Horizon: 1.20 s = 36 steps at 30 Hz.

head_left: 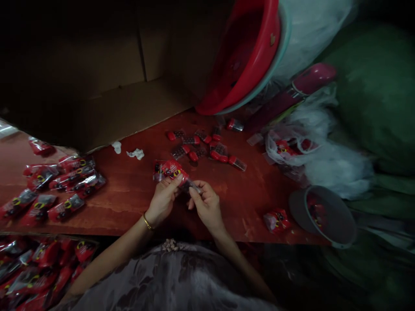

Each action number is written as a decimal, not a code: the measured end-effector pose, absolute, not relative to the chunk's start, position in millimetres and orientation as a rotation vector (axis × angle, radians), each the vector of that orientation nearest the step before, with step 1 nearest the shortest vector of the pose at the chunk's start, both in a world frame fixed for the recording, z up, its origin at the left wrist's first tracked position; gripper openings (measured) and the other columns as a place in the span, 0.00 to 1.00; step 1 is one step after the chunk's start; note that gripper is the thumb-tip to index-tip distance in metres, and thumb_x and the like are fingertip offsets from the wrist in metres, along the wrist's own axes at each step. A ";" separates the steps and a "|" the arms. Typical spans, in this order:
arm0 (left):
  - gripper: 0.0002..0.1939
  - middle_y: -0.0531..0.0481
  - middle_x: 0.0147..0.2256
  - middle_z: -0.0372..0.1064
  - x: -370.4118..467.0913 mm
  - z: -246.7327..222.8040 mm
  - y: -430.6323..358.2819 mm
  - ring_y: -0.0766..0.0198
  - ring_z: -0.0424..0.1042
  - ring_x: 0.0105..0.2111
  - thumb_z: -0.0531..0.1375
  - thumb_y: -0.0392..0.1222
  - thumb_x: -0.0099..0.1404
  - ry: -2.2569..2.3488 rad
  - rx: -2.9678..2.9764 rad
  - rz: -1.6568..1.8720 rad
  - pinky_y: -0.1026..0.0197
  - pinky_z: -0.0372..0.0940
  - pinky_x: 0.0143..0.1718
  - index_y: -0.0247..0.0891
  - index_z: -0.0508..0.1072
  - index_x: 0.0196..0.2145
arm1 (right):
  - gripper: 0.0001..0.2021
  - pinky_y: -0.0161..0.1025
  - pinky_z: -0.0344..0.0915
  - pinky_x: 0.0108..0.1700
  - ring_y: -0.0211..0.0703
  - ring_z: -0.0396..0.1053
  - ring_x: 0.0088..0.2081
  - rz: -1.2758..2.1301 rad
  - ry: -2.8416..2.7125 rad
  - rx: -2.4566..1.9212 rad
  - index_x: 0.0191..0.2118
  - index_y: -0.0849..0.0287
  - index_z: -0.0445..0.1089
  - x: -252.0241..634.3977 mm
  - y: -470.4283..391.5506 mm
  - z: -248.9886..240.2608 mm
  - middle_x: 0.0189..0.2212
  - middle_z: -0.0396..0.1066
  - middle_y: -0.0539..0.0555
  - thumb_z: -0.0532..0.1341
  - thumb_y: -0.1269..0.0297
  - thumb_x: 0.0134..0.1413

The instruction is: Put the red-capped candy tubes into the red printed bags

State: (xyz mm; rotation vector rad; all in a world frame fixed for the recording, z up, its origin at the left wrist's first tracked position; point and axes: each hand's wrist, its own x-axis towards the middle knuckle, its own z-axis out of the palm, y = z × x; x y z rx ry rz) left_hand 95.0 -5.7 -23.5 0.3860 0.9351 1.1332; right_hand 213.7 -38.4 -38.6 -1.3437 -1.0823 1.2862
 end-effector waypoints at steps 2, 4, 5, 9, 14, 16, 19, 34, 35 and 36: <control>0.18 0.51 0.26 0.73 97.1 -25.3 -6.4 0.69 0.69 0.26 0.72 0.45 0.41 0.972 0.367 1.137 0.67 0.63 0.31 0.34 0.75 0.27 | 0.12 0.30 0.60 0.21 0.33 0.62 0.16 1.274 -1.061 -1.341 0.37 0.59 0.62 209.8 -38.1 -40.2 0.13 0.62 0.42 0.58 0.55 0.53; 0.20 0.51 0.26 0.73 99.7 -28.8 -8.2 0.70 0.69 0.26 0.73 0.45 0.37 1.021 0.358 1.127 0.67 0.62 0.31 0.33 0.75 0.27 | 0.11 0.30 0.60 0.21 0.33 0.62 0.16 1.241 -1.043 -1.357 0.36 0.59 0.62 206.4 -36.8 -41.4 0.14 0.62 0.42 0.58 0.56 0.53; 0.20 0.51 0.25 0.73 100.4 -30.6 -8.8 0.70 0.68 0.25 0.73 0.46 0.36 1.042 0.367 1.118 0.67 0.62 0.30 0.33 0.75 0.27 | 0.11 0.30 0.59 0.21 0.32 0.62 0.16 1.229 -1.044 -1.369 0.36 0.59 0.62 205.5 -35.8 -41.7 0.14 0.62 0.42 0.59 0.57 0.53; 0.17 0.54 0.20 0.68 95.6 -33.9 -6.9 0.72 0.64 0.21 0.72 0.46 0.39 1.079 0.431 1.106 0.68 0.58 0.25 0.32 0.73 0.22 | 0.12 0.30 0.62 0.24 0.34 0.67 0.19 1.339 -1.096 -1.302 0.38 0.59 0.62 210.1 -31.1 -42.4 0.18 0.67 0.44 0.59 0.57 0.51; 0.21 0.54 0.17 0.64 85.8 -33.6 -4.6 0.72 0.64 0.22 0.71 0.48 0.44 1.030 0.481 1.094 0.68 0.59 0.25 0.34 0.64 0.13 | 0.12 0.32 0.65 0.27 0.36 0.71 0.23 1.389 -1.148 -1.235 0.39 0.58 0.64 217.7 -27.6 -47.4 0.23 0.71 0.47 0.60 0.57 0.51; 0.20 0.54 0.19 0.66 86.0 -34.5 -7.5 0.73 0.63 0.21 0.71 0.48 0.42 1.023 0.471 1.059 0.69 0.58 0.23 0.33 0.66 0.16 | 0.12 0.31 0.64 0.25 0.35 0.70 0.20 1.356 -1.146 -1.254 0.37 0.57 0.64 214.1 -25.4 -51.1 0.21 0.70 0.46 0.60 0.56 0.50; 0.18 0.53 0.21 0.69 85.7 -32.9 -12.5 0.72 0.65 0.21 0.72 0.47 0.41 1.004 0.405 1.037 0.68 0.61 0.25 0.32 0.71 0.23 | 0.13 0.31 0.63 0.21 0.35 0.67 0.18 1.333 -1.164 -1.292 0.32 0.57 0.62 205.0 -19.1 -54.5 0.20 0.68 0.45 0.62 0.54 0.48; 0.19 0.44 0.43 0.74 8.3 -2.5 7.3 0.57 0.72 0.45 0.62 0.55 0.55 1.333 0.575 1.501 0.53 0.63 0.51 0.40 0.75 0.38 | 0.22 0.63 0.46 0.60 0.59 0.50 0.62 0.156 -2.135 -1.685 0.56 0.62 0.63 242.9 35.4 -74.4 0.58 0.60 0.63 0.50 0.57 0.61; 0.18 0.43 0.44 0.74 18.6 -8.0 6.5 0.54 0.71 0.47 0.65 0.51 0.52 1.412 0.829 1.377 0.51 0.60 0.54 0.41 0.76 0.39 | 0.20 0.63 0.46 0.59 0.59 0.52 0.61 0.140 -2.126 -1.693 0.55 0.62 0.64 244.0 27.4 -74.2 0.57 0.62 0.62 0.50 0.57 0.61; 0.17 0.43 0.46 0.73 29.3 -14.1 6.9 0.51 0.68 0.50 0.67 0.48 0.51 1.469 1.103 1.237 0.48 0.56 0.57 0.42 0.77 0.39 | 0.19 0.64 0.47 0.59 0.59 0.54 0.60 0.128 -2.109 -1.698 0.53 0.61 0.66 245.5 19.6 -73.7 0.56 0.63 0.62 0.50 0.57 0.61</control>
